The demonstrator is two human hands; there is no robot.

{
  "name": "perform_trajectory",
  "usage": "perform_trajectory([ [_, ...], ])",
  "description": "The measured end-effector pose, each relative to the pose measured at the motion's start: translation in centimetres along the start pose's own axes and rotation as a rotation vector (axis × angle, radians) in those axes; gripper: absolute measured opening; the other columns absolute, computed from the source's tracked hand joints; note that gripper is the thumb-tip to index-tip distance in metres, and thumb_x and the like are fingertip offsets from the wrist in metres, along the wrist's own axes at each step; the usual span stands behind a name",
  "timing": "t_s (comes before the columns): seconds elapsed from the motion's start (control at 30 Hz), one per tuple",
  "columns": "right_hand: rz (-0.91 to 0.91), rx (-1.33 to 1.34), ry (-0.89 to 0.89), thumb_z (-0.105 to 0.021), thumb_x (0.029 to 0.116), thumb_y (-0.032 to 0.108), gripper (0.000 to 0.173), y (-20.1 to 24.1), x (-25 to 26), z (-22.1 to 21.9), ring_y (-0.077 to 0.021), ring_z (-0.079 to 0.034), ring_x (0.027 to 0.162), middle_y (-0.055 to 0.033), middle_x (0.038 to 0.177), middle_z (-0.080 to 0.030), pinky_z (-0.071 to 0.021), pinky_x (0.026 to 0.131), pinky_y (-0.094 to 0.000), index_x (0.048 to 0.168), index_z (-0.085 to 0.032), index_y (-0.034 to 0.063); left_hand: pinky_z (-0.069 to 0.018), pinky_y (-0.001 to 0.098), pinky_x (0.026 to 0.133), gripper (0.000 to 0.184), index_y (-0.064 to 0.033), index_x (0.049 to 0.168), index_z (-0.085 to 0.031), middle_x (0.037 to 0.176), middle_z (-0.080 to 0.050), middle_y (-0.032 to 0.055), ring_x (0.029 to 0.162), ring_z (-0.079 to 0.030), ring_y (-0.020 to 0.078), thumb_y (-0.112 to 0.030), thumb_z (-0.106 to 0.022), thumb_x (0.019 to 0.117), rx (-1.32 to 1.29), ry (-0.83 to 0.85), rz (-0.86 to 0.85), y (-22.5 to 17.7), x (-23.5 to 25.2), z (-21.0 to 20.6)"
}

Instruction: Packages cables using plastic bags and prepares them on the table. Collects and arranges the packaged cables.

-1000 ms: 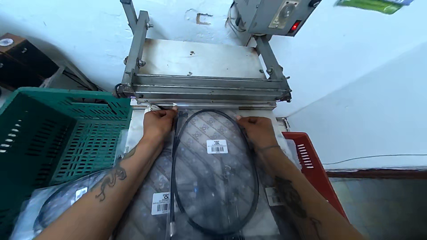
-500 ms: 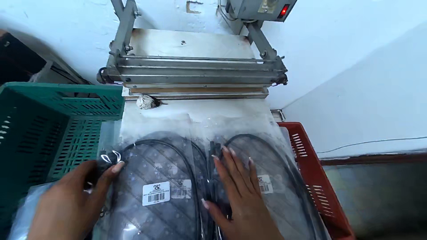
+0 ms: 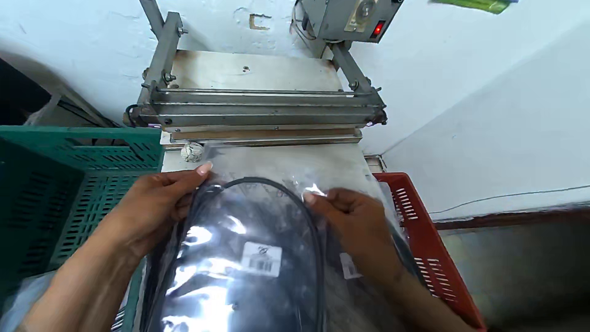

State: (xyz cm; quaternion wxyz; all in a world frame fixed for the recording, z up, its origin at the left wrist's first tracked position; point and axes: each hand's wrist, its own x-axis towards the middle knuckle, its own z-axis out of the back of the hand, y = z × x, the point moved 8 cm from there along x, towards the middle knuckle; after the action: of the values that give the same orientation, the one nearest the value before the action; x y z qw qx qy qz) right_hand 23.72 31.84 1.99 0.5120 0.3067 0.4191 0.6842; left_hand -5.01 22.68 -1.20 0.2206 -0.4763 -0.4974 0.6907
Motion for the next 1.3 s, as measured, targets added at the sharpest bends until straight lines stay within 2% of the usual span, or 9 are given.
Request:
perform_trajectory([
  [0.2,-0.173,-0.059,-0.021,-0.072,0.0963,0.029,0.022,-3.4,8.6,0.1,-0.0093,-0.06,0.062,-0.0017,0.076,-0.071,-0.0498,0.06,-0.0307,0.094,-0.075,0.0073,-0.0567,0.0248,0.065,0.021,-0.0039,0.102,-0.072,0.086,-0.069,0.0025,0.069,-0.064,0.008,-0.024,-0.066,0.1,-0.032,-0.038,0.022,0.1,5.6,-3.0],
  [0.27,-0.272,-0.033,-0.052,-0.071,0.0976,0.029,0.025,-4.7,10.4,-0.6,-0.0116,-0.06,0.066,-0.0041,0.077,-0.069,-0.0503,0.065,-0.034,0.091,-0.075,0.0048,-0.0547,0.0242,0.06,0.022,-0.004,0.1,-0.07,0.079,-0.066,0.0019,0.063,-0.061,0.0077,-0.026,-0.07,0.0977,-0.132,-0.115,0.052,1.3,7.5,-3.5],
  [0.77,-0.257,0.033,-0.072,-0.072,0.0965,0.025,0.021,-5.6,11.7,-1.5,-0.0053,-0.056,0.061,-0.0006,0.073,-0.067,-0.0476,0.06,-0.026,0.088,-0.074,0.0057,-0.0509,0.0252,0.057,0.023,-0.0059,0.089,-0.073,0.073,-0.066,0.0017,0.06,-0.058,0.0078,-0.026,-0.069,0.0986,-0.173,-0.219,-0.041,1.8,8.7,-3.1],
  [0.9,-0.299,-0.091,-0.02,-0.07,0.0982,0.029,0.027,-5.7,11.9,-1.7,-0.0142,-0.057,0.068,-0.0069,0.08,-0.067,-0.0479,0.066,-0.0374,0.093,-0.076,0.0039,-0.0541,0.0339,0.067,0.03,-0.0048,0.09,-0.072,0.079,-0.067,0.0051,0.069,-0.062,0.012,-0.033,-0.068,0.0989,-0.048,-0.239,-0.059,1.8,8.9,-3.4],
  [1.0,-0.198,-0.191,-0.025,-0.069,0.0989,0.031,0.029,-4.1,10.9,-0.2,-0.0243,-0.066,0.079,-0.0132,0.087,-0.072,-0.0527,0.077,-0.0504,0.097,-0.076,0.0025,-0.053,0.0356,0.07,0.031,-0.0054,0.09,-0.072,0.078,-0.066,0.0043,0.071,-0.061,0.0123,-0.034,-0.065,0.1012,0.076,-0.199,-0.23,-0.1,6.8,-3.9],
  [1.1,0.019,-0.343,-0.121,-0.068,0.0991,0.03,0.025,-1.4,6.0,4.0,-0.0214,-0.07,0.076,-0.0086,0.086,-0.074,-0.0577,0.073,-0.0491,0.098,-0.075,0.0062,-0.0584,0.038,0.076,0.028,-0.0146,0.11,-0.076,0.096,-0.074,-0.0005,0.084,-0.069,0.0121,-0.038,-0.062,0.1016,0.561,-0.068,-0.557,-1.7,-1.0,-3.3],
  [1.13,0.119,-0.427,-0.175,-0.069,0.0987,0.03,0.025,-0.5,3.9,5.1,-0.0234,-0.071,0.08,-0.0096,0.091,-0.075,-0.0576,0.074,-0.0507,0.105,-0.074,0.0063,-0.0594,0.0442,0.085,0.041,-0.0197,0.12,-0.075,0.113,-0.074,-0.0005,0.1,-0.071,0.016,-0.051,-0.063,0.0964,0.802,-0.103,-0.616,-1.1,-3.6,-2.0],
  [1.2,0.313,-0.633,-0.189,-0.067,0.0969,0.042,0.059,0.7,-0.4,4.5,-0.0365,-0.066,0.116,-0.0196,0.128,-0.067,-0.0508,0.098,-0.0619,0.14,-0.058,0.0028,-0.0461,0.0692,0.096,0.079,-0.002,0.137,-0.061,0.131,-0.061,0.0271,0.116,-0.06,0.0484,-0.059,-0.072,0.0836,1.01,-0.162,-0.522,1.4,-6.9,1.4],
  [1.3,0.561,-0.677,0.035,-0.058,0.0925,0.067,0.081,2.1,-6.9,-3.0,-0.044,-0.038,0.147,-0.0229,0.157,-0.044,-0.0261,0.117,-0.0722,0.151,-0.05,0.0114,-0.0495,0.0723,0.079,0.09,0.0074,0.144,-0.039,0.111,-0.063,0.0346,0.093,-0.064,0.054,-0.05,-0.078,0.0849,1.002,-0.242,-0.262,4.1,-8.0,3.8],
])
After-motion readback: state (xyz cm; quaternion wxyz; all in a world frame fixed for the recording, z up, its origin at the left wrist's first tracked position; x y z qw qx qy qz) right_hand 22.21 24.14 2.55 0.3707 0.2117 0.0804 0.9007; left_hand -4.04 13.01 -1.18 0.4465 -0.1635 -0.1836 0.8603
